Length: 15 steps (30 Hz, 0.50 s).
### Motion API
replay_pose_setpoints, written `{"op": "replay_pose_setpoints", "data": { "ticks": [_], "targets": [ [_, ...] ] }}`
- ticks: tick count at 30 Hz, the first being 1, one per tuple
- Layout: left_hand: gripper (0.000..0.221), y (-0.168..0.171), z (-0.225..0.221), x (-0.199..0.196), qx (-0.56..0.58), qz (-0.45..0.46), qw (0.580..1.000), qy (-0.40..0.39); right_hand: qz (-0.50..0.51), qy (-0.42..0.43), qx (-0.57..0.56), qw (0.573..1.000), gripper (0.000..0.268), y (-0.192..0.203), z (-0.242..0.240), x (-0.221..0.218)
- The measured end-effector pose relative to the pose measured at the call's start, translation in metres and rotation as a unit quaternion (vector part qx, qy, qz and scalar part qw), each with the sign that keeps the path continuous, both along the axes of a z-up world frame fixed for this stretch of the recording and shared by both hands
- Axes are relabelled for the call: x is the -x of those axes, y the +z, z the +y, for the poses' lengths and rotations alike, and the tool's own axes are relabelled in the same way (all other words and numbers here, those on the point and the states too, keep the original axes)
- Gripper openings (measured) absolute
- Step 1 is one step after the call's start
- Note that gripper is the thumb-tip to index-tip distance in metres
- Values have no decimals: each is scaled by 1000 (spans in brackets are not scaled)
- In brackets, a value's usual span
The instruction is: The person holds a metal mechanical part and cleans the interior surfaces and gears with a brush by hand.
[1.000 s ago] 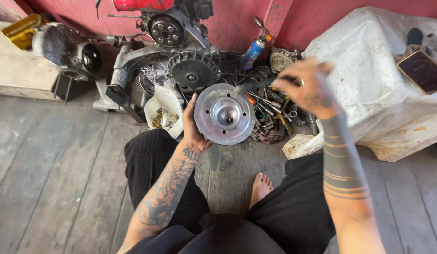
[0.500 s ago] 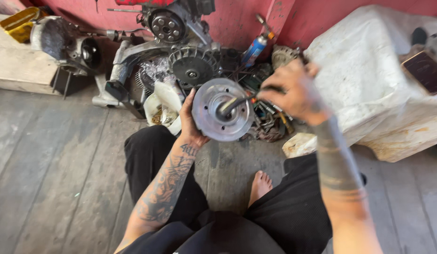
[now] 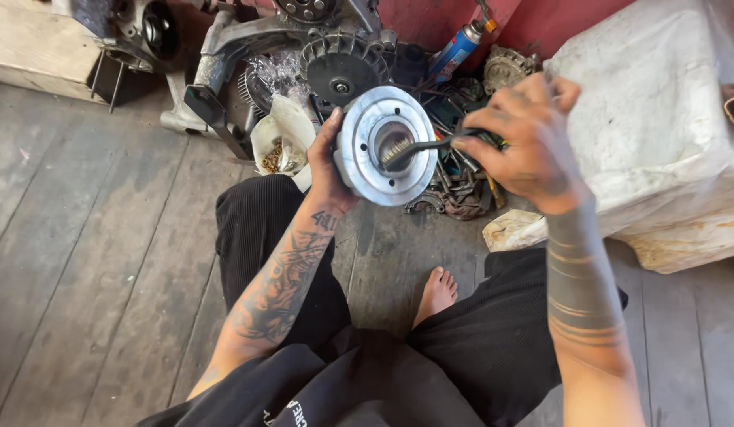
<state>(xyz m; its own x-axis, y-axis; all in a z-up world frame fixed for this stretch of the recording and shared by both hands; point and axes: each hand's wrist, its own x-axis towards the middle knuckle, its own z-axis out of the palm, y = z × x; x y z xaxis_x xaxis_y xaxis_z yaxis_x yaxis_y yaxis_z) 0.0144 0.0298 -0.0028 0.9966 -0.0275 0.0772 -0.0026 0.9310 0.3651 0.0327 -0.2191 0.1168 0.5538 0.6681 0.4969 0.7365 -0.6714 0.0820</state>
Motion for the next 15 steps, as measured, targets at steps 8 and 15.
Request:
{"op": "replay_pose_setpoints", "data": {
  "ticks": [8,15],
  "targets": [
    [51,-1,0,3,15,-57,998,-15,117,5,-87,989,21,-5,-16,-17],
    [55,-6,-1,3,4,-95,995,-10,177,21,-221,959,9,-3,-18,-18]
  ]
}}
